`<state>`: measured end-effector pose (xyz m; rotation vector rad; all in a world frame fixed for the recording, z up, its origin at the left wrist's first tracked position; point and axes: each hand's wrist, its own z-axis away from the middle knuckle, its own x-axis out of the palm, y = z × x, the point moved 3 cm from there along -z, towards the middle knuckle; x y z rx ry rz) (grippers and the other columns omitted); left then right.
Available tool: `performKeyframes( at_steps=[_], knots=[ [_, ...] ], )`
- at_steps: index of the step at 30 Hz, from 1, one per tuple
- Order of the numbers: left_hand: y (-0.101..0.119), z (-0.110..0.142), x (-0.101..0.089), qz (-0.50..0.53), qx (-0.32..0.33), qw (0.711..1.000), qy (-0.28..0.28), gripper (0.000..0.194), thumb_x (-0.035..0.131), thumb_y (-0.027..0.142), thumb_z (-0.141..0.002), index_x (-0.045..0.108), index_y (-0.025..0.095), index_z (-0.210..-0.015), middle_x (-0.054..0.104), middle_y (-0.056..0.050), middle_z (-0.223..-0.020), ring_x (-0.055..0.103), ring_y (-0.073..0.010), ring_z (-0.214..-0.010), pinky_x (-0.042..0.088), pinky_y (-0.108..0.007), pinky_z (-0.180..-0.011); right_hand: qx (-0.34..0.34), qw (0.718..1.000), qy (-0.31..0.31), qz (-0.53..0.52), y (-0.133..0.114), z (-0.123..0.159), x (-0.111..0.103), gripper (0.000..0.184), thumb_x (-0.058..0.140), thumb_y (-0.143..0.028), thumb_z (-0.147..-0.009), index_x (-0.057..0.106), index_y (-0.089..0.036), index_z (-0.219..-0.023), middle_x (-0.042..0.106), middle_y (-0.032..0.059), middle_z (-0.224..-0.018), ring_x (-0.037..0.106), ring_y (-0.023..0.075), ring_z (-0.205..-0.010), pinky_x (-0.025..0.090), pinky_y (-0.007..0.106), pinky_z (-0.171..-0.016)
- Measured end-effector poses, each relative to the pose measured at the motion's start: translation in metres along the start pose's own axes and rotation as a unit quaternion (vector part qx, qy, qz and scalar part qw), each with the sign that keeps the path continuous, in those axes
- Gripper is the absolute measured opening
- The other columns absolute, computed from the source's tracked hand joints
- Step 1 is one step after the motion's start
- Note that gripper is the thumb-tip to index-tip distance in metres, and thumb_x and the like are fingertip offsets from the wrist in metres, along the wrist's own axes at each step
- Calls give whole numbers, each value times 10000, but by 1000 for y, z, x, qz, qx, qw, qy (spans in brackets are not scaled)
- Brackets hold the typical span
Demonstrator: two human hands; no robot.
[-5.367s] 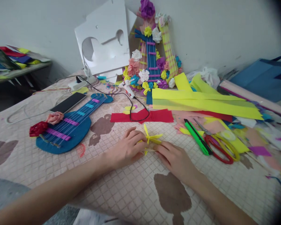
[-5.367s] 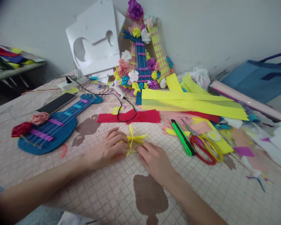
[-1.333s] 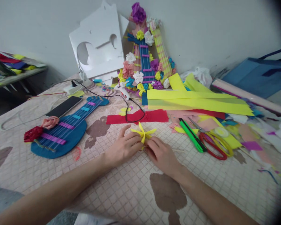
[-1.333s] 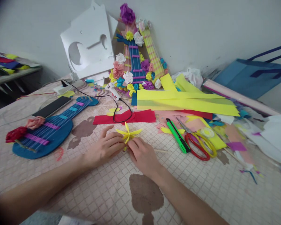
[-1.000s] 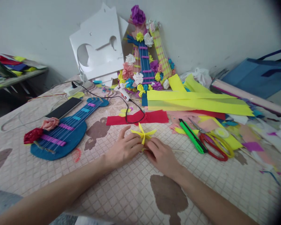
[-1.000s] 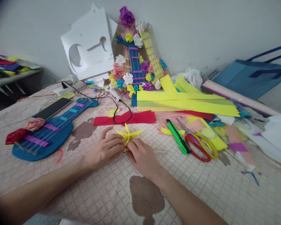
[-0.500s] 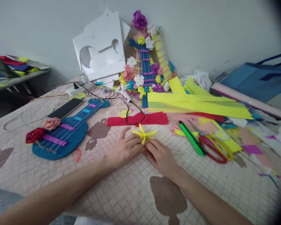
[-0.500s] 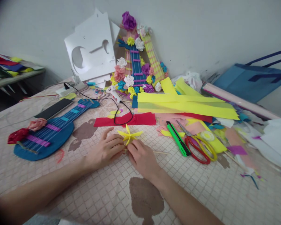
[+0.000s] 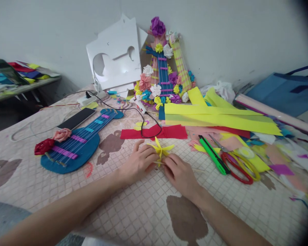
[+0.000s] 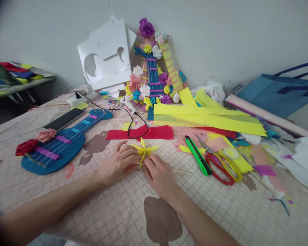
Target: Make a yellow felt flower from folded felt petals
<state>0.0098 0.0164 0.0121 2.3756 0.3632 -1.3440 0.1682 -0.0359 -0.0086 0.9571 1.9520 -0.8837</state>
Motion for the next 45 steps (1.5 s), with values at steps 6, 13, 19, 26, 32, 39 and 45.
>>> performKeyframes(
  at_steps=[6, 13, 19, 26, 32, 39, 45],
  knots=[
    [0, 1, 5, 1, 10, 1000, 9, 135, 519, 165, -868, 599, 212, -966, 638, -19, -985, 536, -172, -1010, 186, -464, -1088, 9, 1000, -9, -2, 2, 2, 3, 126, 451, -173, -894, 569, -182, -940, 583, 67, -886, 585, 190, -804, 504, 305, -659],
    [3, 1, 5, -20, 25, 999, 11, 138, 465, 201, -909, 596, 205, -953, 644, -22, -955, 542, -172, -1006, 180, -486, -1094, 12, 1000, -15, 0, 4, 2, 5, 141, 446, -192, -904, 572, -192, -967, 593, 67, -903, 590, 185, -814, 505, 295, -660],
    [6, -1, 5, -41, 41, 998, 16, 156, 436, 213, -932, 590, 196, -916, 654, -5, -899, 556, -158, -981, 182, -489, -1096, 7, 1000, -19, 1, 5, 2, 5, 141, 444, -208, -911, 577, -190, -952, 592, 71, -882, 593, 189, -818, 506, 301, -681],
    [6, -1, 6, -40, 44, 998, 19, 157, 429, 204, -935, 585, 194, -930, 652, -1, -898, 557, -153, -978, 167, -496, -1103, 12, 1000, -23, -7, 3, 1, 2, 129, 442, -203, -911, 568, -189, -938, 595, 70, -882, 592, 190, -822, 504, 301, -683],
    [5, 0, 6, -29, 30, 998, 36, 148, 442, 197, -920, 589, 194, -901, 658, -5, -899, 559, -151, -967, 159, -482, -1109, 19, 999, -9, -23, 3, -1, 1, 82, 481, -153, -859, 497, -198, -926, 584, 53, -860, 582, 197, -810, 497, 303, -659],
    [5, -1, 5, -8, 12, 999, 36, 145, 466, 183, -894, 608, 211, -878, 650, -10, -902, 561, -154, -948, 157, -479, -1103, 1, 1000, -4, 8, 1, -2, -1, 72, 490, -162, -852, 501, -202, -911, 578, 56, -850, 575, 199, -802, 490, 296, -641],
    [7, -1, 3, -8, 11, 999, 46, 119, 495, 188, -879, 611, 207, -862, 650, -8, -886, 563, -155, -935, 159, -476, -1102, -15, 999, 4, 32, -1, -3, -2, 35, 488, -182, -874, 521, -187, -885, 585, 59, -842, 577, 192, -783, 480, 289, -635]
  ],
)
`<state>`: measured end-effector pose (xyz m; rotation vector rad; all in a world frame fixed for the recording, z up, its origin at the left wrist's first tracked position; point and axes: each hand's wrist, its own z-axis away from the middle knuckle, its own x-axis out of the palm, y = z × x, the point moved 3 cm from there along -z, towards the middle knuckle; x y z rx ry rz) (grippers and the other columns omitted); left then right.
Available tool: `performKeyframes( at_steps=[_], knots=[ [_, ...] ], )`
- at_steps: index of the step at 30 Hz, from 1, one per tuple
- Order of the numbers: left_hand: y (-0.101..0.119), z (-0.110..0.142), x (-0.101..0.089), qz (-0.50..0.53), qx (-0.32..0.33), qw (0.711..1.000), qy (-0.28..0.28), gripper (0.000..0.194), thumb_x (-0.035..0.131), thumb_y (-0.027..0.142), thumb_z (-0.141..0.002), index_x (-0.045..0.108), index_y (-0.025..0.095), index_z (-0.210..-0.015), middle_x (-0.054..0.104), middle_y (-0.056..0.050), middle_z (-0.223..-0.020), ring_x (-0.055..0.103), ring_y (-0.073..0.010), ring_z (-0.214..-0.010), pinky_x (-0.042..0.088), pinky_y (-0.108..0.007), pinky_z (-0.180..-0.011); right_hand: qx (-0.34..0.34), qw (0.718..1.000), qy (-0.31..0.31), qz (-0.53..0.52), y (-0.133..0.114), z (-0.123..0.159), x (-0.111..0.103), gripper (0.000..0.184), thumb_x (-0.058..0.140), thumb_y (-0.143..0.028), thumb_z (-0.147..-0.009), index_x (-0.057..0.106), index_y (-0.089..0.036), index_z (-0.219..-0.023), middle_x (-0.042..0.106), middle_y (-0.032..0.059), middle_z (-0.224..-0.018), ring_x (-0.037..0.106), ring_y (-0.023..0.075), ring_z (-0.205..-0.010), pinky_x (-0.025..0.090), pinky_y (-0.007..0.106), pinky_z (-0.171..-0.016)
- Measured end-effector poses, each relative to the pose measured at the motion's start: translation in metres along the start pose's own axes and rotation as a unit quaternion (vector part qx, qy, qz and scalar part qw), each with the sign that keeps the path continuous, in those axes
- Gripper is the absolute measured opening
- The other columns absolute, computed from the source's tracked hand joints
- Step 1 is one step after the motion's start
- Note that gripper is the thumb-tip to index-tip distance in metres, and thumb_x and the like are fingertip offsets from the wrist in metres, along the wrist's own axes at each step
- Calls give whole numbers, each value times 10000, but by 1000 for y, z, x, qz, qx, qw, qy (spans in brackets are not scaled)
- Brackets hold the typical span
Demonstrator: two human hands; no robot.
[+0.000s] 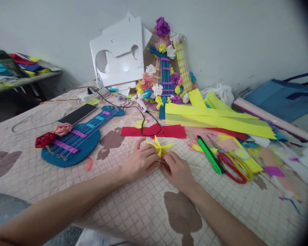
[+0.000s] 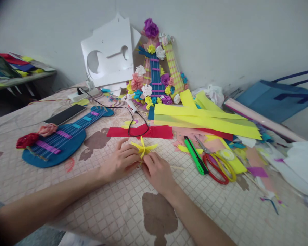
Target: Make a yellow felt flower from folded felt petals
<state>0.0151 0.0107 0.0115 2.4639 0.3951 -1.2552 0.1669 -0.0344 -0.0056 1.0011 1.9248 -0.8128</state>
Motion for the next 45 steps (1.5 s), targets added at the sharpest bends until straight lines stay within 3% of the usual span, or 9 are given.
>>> performKeyframes(
  at_steps=[12, 38, 45],
  knots=[
    [1, -1, -1, -5, -7, 1000, -2, 164, 460, 208, -903, 612, 199, -843, 654, -12, -867, 567, -153, -908, 176, -475, -1094, -27, 1000, 1, 7, 1, 2, 0, 145, 432, -175, -899, 565, -181, -955, 602, 75, -897, 585, 180, -793, 487, 285, -648],
    [-1, 1, -1, 3, -20, 1000, -5, 141, 478, 202, -880, 616, 206, -850, 645, -9, -858, 560, -157, -909, 192, -470, -1083, -4, 1000, 12, -3, 1, 1, 2, 84, 482, -174, -859, 541, -194, -916, 607, 63, -854, 592, 189, -785, 486, 290, -647],
    [1, 1, -1, 6, -24, 1000, -4, 118, 497, 206, -865, 611, 203, -835, 646, -5, -850, 562, -154, -897, 191, -462, -1084, -30, 999, 33, 26, -3, 1, -1, 112, 444, -164, -890, 553, -184, -886, 608, 74, -847, 583, 179, -755, 476, 286, -637]
  ],
)
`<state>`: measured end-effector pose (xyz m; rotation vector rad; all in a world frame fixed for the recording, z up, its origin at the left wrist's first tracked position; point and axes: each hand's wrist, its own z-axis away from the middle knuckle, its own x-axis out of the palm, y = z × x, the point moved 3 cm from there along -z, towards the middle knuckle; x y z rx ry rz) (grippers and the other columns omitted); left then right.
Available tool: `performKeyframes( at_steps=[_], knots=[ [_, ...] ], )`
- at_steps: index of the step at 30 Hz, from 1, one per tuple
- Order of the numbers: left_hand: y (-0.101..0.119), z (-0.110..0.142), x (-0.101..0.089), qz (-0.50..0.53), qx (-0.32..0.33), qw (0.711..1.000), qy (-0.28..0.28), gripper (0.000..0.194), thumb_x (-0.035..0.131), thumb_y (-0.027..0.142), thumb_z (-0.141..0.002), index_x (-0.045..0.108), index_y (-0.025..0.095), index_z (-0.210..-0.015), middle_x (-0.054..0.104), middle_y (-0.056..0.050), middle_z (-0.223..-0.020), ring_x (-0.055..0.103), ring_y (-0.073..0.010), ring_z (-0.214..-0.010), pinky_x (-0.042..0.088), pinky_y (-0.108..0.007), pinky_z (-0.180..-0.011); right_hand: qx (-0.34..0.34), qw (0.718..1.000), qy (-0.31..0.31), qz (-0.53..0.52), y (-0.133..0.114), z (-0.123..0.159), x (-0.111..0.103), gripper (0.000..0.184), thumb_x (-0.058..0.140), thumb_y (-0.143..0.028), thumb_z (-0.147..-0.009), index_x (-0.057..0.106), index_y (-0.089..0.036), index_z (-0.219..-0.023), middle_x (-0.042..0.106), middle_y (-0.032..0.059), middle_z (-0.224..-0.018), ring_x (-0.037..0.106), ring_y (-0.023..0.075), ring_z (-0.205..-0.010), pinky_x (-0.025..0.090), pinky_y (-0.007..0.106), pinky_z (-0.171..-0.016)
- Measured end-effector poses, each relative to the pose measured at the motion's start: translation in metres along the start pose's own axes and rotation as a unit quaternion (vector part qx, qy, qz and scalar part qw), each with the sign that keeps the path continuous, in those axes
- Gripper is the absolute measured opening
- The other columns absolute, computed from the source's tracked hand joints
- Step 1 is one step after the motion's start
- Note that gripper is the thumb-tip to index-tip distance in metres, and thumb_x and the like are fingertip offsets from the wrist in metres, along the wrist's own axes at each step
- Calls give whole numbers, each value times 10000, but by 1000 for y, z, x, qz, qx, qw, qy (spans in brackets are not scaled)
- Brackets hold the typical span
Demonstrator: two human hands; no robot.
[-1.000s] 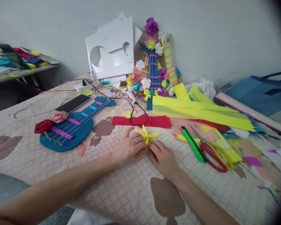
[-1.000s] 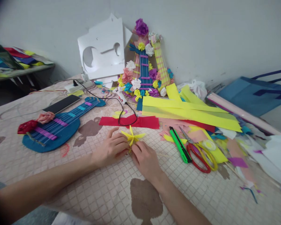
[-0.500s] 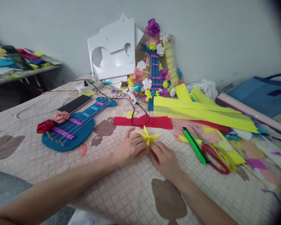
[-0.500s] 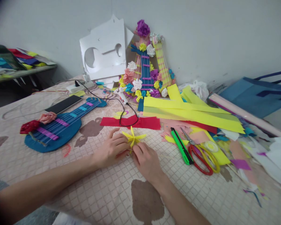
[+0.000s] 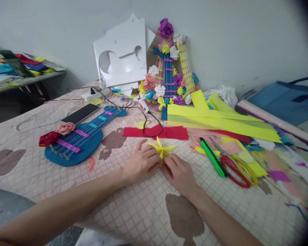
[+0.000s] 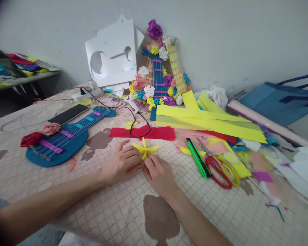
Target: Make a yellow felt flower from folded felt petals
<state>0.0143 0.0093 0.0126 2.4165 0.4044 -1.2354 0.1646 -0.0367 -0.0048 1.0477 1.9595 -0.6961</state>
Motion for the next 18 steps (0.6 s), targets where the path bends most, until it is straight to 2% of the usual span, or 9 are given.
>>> performKeyframes(
  at_steps=[12, 18],
  knots=[
    [-3, 1, 3, 1, 10, 1000, -9, 97, 520, 193, -854, 613, 210, -871, 646, -4, -894, 555, -161, -943, 173, -466, -1091, 16, 999, -16, -33, 4, 2, 2, 114, 457, -118, -849, 542, -186, -885, 600, 64, -862, 579, 178, -772, 480, 284, -648],
    [-3, 1, 3, -8, 14, 1000, -6, 96, 512, 187, -864, 606, 206, -854, 646, -2, -886, 555, -157, -931, 178, -464, -1087, 14, 999, -12, -35, 3, 1, 1, 73, 497, -147, -842, 531, -182, -895, 592, 61, -850, 573, 190, -780, 482, 294, -652]
  ],
)
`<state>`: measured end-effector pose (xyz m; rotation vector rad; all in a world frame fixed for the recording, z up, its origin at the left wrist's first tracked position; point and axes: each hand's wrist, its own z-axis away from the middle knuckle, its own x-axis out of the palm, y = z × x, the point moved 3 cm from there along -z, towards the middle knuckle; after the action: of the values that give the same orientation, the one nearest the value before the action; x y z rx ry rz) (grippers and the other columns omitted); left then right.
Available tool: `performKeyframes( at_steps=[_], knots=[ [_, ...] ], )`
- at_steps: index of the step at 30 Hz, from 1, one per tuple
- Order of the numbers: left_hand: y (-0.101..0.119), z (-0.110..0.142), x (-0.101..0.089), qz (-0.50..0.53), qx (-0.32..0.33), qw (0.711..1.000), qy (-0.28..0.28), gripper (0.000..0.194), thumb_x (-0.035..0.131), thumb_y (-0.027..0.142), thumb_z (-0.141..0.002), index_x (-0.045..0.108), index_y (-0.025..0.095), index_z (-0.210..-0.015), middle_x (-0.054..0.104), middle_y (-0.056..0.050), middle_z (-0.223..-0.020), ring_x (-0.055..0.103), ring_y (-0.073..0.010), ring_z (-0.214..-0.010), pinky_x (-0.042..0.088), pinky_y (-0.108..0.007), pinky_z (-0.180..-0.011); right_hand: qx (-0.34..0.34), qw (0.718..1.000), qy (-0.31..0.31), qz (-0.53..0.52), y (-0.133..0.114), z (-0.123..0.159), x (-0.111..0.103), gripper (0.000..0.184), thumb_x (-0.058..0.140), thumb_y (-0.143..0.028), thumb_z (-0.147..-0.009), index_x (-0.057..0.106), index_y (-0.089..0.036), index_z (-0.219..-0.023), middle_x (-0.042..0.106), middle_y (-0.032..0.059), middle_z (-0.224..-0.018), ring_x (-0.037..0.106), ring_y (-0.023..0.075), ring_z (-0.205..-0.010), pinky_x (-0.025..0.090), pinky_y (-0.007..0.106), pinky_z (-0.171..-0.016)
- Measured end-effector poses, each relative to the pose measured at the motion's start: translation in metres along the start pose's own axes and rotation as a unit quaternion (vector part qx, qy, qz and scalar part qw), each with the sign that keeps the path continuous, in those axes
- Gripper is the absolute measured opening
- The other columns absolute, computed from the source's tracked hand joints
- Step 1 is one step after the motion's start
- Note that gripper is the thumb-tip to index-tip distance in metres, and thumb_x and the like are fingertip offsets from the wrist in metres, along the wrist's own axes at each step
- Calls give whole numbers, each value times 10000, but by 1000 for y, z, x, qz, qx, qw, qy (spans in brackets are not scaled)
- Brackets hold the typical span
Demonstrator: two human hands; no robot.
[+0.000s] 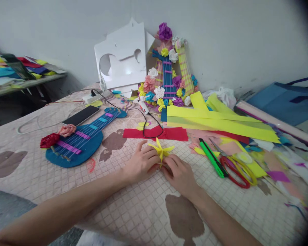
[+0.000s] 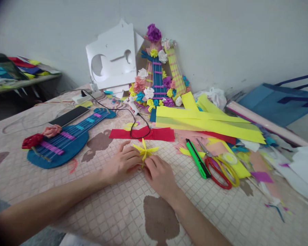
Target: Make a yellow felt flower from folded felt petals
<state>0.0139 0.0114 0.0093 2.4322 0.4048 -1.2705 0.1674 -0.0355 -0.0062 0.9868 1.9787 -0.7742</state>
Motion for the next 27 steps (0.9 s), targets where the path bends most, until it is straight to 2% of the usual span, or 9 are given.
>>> performKeyframes(
  at_steps=[11, 21, 27],
  knots=[
    [1, 0, 0, -2, 2, 1000, 1, 94, 508, 187, -880, 599, 204, -866, 651, 2, -891, 561, -154, -924, 180, -466, -1087, -7, 1000, -12, 8, 1, 1, 1, 95, 455, -132, -867, 536, -174, -895, 579, 62, -834, 564, 179, -737, 463, 285, -630],
    [1, -1, 1, -31, 12, 999, 4, 130, 482, 202, -898, 609, 207, -871, 651, 2, -880, 567, -149, -916, 190, -474, -1086, 11, 999, -23, -19, 4, 1, 1, 112, 482, -113, -832, 518, -178, -915, 576, 58, -841, 563, 189, -770, 475, 292, -648],
    [3, -1, 1, -31, 17, 999, 8, 128, 488, 205, -885, 604, 201, -830, 640, 0, -853, 565, -151, -894, 187, -481, -1089, 8, 1000, -11, 9, 2, 0, 2, 29, 492, -170, -862, 511, -192, -864, 572, 48, -806, 561, 186, -748, 471, 292, -624]
  ],
)
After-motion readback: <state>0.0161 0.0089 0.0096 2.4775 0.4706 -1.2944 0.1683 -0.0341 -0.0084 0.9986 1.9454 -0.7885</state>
